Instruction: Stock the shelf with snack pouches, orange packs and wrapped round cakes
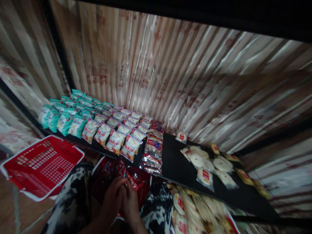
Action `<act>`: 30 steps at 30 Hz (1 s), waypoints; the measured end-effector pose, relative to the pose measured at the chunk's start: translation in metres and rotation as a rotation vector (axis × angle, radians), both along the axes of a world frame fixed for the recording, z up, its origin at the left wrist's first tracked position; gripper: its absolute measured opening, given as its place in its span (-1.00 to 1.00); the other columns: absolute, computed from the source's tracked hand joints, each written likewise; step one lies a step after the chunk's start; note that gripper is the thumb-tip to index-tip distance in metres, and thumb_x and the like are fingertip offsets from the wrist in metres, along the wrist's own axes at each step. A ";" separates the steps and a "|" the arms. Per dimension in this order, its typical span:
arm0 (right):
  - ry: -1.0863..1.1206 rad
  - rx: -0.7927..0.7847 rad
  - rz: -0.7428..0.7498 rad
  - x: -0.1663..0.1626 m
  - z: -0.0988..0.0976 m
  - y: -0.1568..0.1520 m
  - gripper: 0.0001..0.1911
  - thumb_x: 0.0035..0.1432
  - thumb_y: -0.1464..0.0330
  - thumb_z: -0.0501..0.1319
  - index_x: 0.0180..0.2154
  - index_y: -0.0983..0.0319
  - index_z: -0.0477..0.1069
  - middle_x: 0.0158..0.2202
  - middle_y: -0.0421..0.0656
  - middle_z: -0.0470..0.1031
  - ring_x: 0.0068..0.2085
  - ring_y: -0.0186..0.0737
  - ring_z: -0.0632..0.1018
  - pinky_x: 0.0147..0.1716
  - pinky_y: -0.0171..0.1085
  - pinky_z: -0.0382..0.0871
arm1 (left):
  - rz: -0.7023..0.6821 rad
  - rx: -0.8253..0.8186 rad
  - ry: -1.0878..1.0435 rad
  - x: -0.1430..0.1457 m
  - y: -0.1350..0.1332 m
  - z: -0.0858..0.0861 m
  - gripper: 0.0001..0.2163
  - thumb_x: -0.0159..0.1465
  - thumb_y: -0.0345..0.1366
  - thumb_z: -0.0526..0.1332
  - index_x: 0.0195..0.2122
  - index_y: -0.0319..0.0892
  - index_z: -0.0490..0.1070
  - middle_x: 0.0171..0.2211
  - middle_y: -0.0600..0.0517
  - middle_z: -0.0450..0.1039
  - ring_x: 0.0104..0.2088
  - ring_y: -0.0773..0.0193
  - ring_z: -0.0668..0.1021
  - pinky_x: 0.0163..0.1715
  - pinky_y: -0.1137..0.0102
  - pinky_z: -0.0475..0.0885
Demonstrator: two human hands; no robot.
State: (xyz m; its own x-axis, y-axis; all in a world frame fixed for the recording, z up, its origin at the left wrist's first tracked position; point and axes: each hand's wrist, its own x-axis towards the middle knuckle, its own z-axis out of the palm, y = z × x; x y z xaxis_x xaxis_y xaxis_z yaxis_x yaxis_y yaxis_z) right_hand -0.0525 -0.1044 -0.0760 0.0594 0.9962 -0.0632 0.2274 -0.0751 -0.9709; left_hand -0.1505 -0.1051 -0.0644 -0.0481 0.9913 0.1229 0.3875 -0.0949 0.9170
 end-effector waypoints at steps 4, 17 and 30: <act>0.058 0.017 -0.062 0.018 0.035 -0.005 -0.62 0.10 0.11 0.11 -0.21 0.24 0.49 -0.41 -0.16 0.56 -0.40 -0.24 0.51 -0.37 -0.33 0.39 | -0.002 0.220 0.132 0.002 -0.008 0.027 -0.68 0.28 -0.26 -0.03 -0.02 -0.14 0.39 0.00 -0.09 0.41 0.02 0.18 0.45 0.03 0.23 0.38; 0.457 -0.164 -0.298 0.085 0.069 0.000 -0.49 -0.06 -0.06 0.20 -0.28 0.25 0.44 -0.38 -0.13 0.56 -0.38 -0.16 0.54 -0.40 -0.26 0.39 | -0.238 -0.379 -0.491 0.048 0.009 0.035 -0.64 0.12 -0.06 0.14 -0.19 -0.25 0.39 -0.27 -0.11 0.53 -0.25 0.10 0.56 -0.22 0.25 0.45; 0.177 0.089 -0.549 0.137 0.059 0.052 -0.25 -0.04 0.07 0.20 0.15 0.24 0.16 -0.07 -0.06 0.50 -0.12 -0.10 0.53 -0.16 -0.21 0.42 | -0.142 -0.208 -0.447 0.104 0.055 0.046 -0.59 0.18 -0.29 0.09 0.07 -0.22 0.22 -0.09 -0.13 0.42 -0.16 0.19 0.53 -0.17 0.29 0.46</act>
State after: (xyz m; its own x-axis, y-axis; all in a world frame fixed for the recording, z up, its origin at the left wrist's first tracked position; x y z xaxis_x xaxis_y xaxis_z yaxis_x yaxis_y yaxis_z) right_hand 0.0841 -0.0529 -0.0171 0.5650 0.8243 -0.0369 0.0121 -0.0530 -0.9985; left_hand -0.0464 -0.0497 -0.0183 0.0862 0.9931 -0.0794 -0.0504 0.0840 0.9952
